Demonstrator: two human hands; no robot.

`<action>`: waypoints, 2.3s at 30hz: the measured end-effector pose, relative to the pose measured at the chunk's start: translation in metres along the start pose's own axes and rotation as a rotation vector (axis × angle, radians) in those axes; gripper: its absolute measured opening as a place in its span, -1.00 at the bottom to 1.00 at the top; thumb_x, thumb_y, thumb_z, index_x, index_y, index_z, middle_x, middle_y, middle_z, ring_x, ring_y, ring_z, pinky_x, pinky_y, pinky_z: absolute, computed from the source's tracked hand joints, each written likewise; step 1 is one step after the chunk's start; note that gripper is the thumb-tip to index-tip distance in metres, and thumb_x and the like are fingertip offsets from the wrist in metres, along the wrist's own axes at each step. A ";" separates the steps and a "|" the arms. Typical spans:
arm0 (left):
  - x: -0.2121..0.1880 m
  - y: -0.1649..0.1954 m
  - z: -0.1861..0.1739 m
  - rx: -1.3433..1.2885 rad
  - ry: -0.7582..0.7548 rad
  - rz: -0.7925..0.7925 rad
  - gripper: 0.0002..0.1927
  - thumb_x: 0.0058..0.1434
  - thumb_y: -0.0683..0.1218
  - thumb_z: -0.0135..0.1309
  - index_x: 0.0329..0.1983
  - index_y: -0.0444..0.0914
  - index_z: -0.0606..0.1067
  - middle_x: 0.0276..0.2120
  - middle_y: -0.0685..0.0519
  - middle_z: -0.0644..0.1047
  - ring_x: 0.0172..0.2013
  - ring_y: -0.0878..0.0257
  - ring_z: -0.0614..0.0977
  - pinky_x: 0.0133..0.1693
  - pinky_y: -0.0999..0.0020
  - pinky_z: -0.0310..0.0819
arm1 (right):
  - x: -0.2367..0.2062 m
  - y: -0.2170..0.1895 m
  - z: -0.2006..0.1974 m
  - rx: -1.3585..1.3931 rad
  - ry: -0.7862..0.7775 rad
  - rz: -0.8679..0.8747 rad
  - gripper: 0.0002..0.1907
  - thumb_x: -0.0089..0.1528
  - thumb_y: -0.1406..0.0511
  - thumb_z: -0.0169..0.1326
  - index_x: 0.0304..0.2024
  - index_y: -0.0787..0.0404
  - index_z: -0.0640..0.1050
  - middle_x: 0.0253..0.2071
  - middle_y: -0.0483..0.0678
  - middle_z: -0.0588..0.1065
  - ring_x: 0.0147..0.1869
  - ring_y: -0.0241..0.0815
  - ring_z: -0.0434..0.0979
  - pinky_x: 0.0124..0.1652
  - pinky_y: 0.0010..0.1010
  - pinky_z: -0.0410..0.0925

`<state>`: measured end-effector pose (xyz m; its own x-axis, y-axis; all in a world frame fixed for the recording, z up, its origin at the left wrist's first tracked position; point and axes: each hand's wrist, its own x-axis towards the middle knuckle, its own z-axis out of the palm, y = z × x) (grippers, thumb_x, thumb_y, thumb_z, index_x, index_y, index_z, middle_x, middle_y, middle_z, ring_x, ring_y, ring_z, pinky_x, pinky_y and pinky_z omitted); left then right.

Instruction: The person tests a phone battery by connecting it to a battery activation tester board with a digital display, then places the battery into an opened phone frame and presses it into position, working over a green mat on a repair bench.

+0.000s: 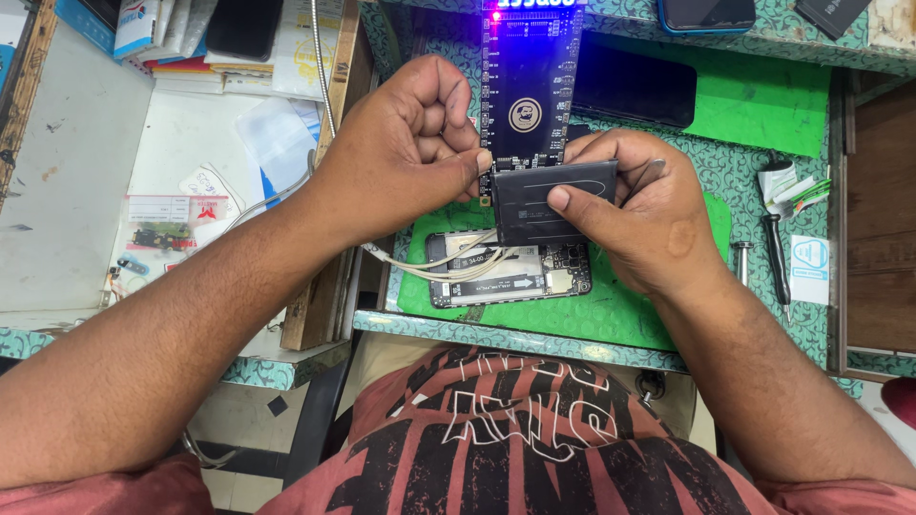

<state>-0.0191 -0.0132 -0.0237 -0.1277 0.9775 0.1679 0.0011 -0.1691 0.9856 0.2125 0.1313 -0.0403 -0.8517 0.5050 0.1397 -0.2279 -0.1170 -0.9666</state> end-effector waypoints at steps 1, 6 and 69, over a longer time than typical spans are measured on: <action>0.000 0.000 0.000 -0.005 0.000 0.001 -0.66 0.37 -0.36 0.11 -0.06 -0.18 0.23 -0.26 0.09 0.52 -0.25 0.40 0.64 -0.23 0.53 0.61 | 0.000 0.000 0.000 0.000 -0.001 -0.003 -0.81 0.27 0.55 0.20 -0.14 0.30 0.49 0.02 0.00 0.50 0.05 -0.29 0.55 0.10 -0.45 0.48; 0.001 0.002 0.000 0.007 -0.003 -0.019 -0.68 0.39 -0.34 0.11 -0.03 -0.18 0.25 -0.23 0.11 0.52 -0.23 0.39 0.66 -0.20 0.51 0.65 | 0.000 0.001 -0.001 0.012 0.020 -0.004 -0.80 0.27 0.55 0.21 -0.13 0.29 0.49 0.02 -0.01 0.50 0.05 -0.29 0.54 0.10 -0.44 0.47; 0.003 -0.001 0.000 -0.118 0.030 -0.091 -0.51 0.30 -0.34 0.15 0.28 -0.32 0.34 -0.14 0.06 0.53 -0.12 0.41 0.62 -0.01 0.50 0.61 | 0.002 0.000 -0.002 0.068 0.047 0.018 -0.84 0.30 0.52 0.20 -0.11 0.31 0.52 0.07 0.05 0.50 0.07 -0.26 0.57 0.15 -0.41 0.48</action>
<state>-0.0190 -0.0104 -0.0244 -0.1518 0.9856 0.0751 -0.1283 -0.0950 0.9872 0.2122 0.1338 -0.0408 -0.8334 0.5414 0.1109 -0.2456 -0.1831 -0.9519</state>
